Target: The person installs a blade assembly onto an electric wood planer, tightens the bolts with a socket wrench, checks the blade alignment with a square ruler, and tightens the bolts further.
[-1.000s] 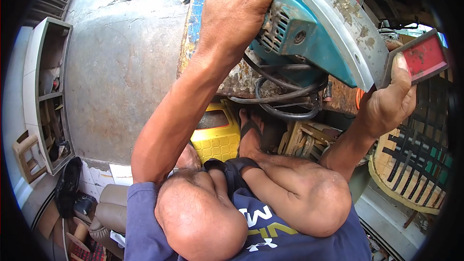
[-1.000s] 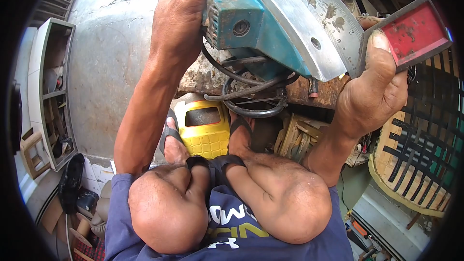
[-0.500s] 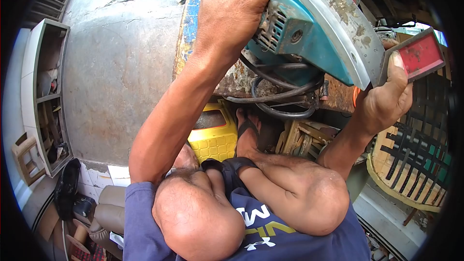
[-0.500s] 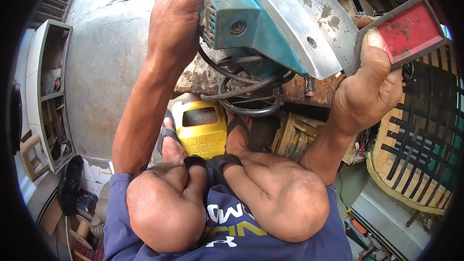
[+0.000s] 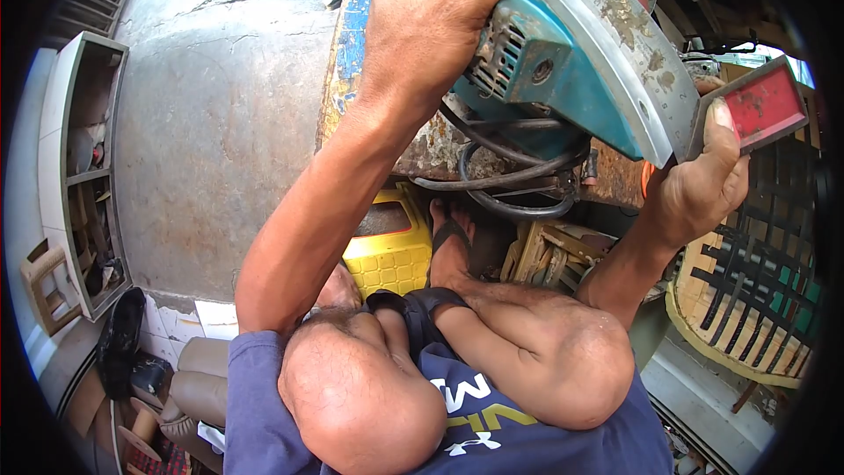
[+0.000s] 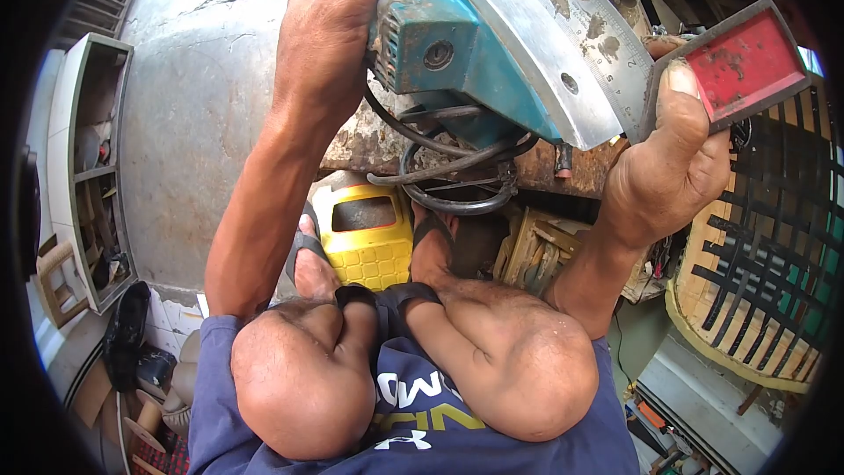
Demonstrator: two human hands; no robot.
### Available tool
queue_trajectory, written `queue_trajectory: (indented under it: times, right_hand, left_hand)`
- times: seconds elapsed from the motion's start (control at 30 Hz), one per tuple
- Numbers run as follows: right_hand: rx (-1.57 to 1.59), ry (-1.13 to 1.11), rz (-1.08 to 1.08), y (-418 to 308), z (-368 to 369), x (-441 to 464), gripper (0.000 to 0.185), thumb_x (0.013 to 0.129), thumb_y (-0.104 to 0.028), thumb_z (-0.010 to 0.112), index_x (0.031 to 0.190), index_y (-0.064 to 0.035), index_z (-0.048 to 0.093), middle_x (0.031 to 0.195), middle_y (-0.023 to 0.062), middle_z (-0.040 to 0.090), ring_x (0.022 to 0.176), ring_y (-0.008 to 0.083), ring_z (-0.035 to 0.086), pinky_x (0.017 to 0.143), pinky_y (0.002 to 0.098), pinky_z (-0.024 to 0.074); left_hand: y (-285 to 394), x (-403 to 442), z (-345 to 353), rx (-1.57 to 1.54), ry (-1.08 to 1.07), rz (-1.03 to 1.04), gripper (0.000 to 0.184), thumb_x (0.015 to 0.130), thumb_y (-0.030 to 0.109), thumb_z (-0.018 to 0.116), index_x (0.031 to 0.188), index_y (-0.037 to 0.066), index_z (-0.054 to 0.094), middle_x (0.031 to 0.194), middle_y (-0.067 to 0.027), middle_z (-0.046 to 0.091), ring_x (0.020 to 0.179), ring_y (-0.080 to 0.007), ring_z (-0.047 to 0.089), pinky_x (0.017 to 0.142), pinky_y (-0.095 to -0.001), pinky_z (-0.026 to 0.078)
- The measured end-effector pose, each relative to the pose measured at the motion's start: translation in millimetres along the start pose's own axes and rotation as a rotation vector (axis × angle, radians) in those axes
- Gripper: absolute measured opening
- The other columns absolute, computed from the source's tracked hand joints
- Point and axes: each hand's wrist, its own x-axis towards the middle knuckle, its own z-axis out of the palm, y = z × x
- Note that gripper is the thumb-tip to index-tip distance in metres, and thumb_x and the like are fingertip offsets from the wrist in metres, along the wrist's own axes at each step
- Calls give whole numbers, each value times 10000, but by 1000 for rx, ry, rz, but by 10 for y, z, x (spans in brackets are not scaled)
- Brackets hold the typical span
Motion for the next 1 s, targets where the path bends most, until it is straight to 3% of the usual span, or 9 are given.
queue_trajectory:
  times: [0.67,1.0]
  right_hand:
    - [20,18,11,-59,59,-37,277,956,-170,582,1062,59,695,945,107,704,839,188,693,792,305,555]
    - [33,15,31,-34,25,-22,281,963,-165,576,1074,67,691,966,114,699,845,191,690,801,312,555]
  left_hand:
    - [46,25,41,-120,6,-10,447,928,128,589,1347,-26,566,881,-34,608,696,-55,519,588,-203,420]
    - [69,37,31,-74,5,-1,419,930,131,578,1322,-16,595,868,-23,604,681,-50,501,579,-205,407]
